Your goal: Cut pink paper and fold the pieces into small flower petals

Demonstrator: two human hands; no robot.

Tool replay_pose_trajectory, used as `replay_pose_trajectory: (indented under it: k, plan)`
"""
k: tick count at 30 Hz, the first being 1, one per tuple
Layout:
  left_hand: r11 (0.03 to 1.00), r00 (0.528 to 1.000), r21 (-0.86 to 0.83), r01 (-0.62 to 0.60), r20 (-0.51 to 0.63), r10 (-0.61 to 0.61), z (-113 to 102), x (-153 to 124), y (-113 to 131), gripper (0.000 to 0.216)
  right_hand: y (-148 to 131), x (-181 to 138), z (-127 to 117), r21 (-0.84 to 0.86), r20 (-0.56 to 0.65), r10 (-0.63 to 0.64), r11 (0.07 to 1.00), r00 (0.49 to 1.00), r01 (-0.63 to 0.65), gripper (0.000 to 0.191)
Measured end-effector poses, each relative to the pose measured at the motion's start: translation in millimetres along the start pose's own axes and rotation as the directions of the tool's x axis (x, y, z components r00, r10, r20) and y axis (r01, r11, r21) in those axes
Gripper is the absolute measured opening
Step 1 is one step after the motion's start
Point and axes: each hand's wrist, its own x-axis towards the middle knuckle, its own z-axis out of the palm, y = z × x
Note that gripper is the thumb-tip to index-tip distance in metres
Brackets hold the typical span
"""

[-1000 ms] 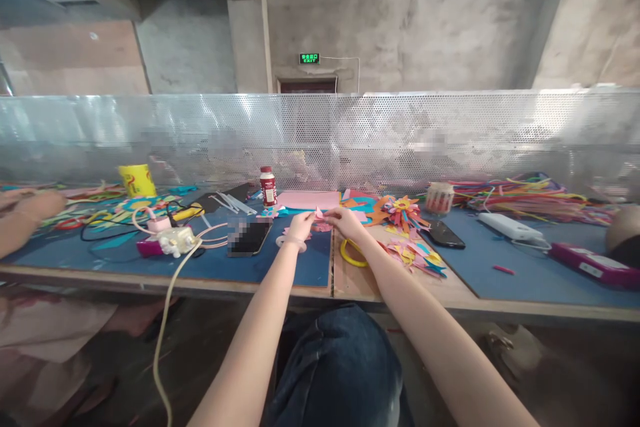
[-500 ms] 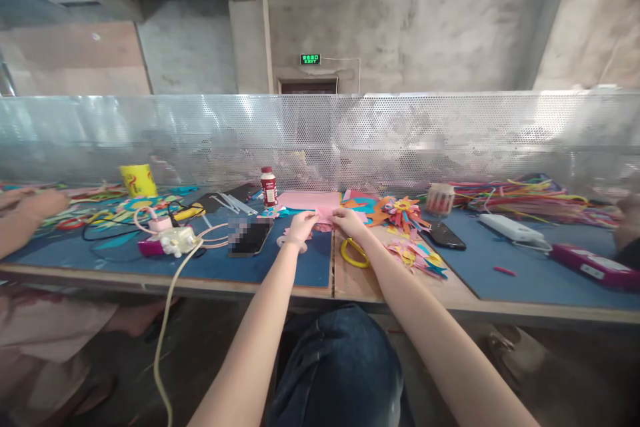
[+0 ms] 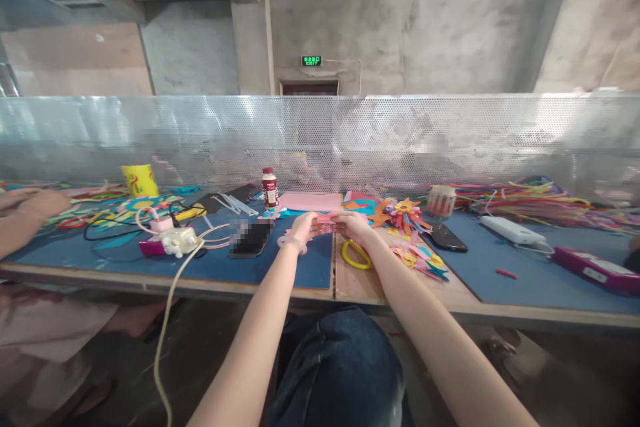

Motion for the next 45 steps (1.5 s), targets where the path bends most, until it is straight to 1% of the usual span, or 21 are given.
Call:
replay_pose_trajectory:
  k: [3, 8, 13, 18, 24, 33, 41, 45]
  plan:
    - [1.0, 1.0, -0.018, 0.012, -0.002, -0.012, 0.9, -0.7, 0.7, 0.027, 1.0, 0.3, -1.0, 0.001, 0.017, 0.017, 1.0, 1.0, -0.017, 0.022]
    - [1.0, 1.0, 0.021, 0.006, 0.012, -0.006, 1.1, -6.7, 3.1, 0.018, -0.5, -2.7, 0.8, -0.01, 0.039, 0.015, 1.0, 0.999, -0.015, 0.022]
    - [0.995, 0.999, 0.095, 0.043, -0.019, -0.041, 2.4, -10.9, 6.4, 0.021, 1.7, -1.1, 1.9, -0.117, -0.004, -0.047, 0.992, 0.999, 0.047, 0.021]
    - [0.991, 0.998, 0.126, 0.045, -0.039, -0.04, 4.7, -13.0, 8.4, 0.008, 7.2, 4.5, -0.6, -0.149, -0.006, -0.064, 0.987, 0.998, 0.062, 0.016]
    - [0.993, 0.999, 0.118, 0.021, -0.03, -0.018, 4.5, -17.2, 11.4, 0.004, 9.4, 7.3, -1.7, -0.138, -0.004, -0.088, 0.987, 0.996, 0.086, 0.018]
    - [0.997, 0.999, 0.066, -0.027, 0.04, 0.024, 2.9, -9.6, 4.0, 0.007, 10.4, 8.6, -4.9, -0.158, 0.012, -0.11, 0.981, 0.994, 0.11, 0.022]
    - [0.996, 0.997, 0.063, -0.06, 0.051, 0.057, 1.1, -4.4, -1.1, 0.009, 10.1, 7.8, -5.4, -0.19, 0.029, -0.111, 0.975, 0.993, 0.114, 0.03]
    - [0.995, 0.996, 0.064, -0.074, 0.055, 0.07, -0.2, 1.7, -6.5, 0.01, 11.0, 7.7, -5.7, -0.211, 0.033, -0.118, 0.97, 0.992, 0.122, 0.03]
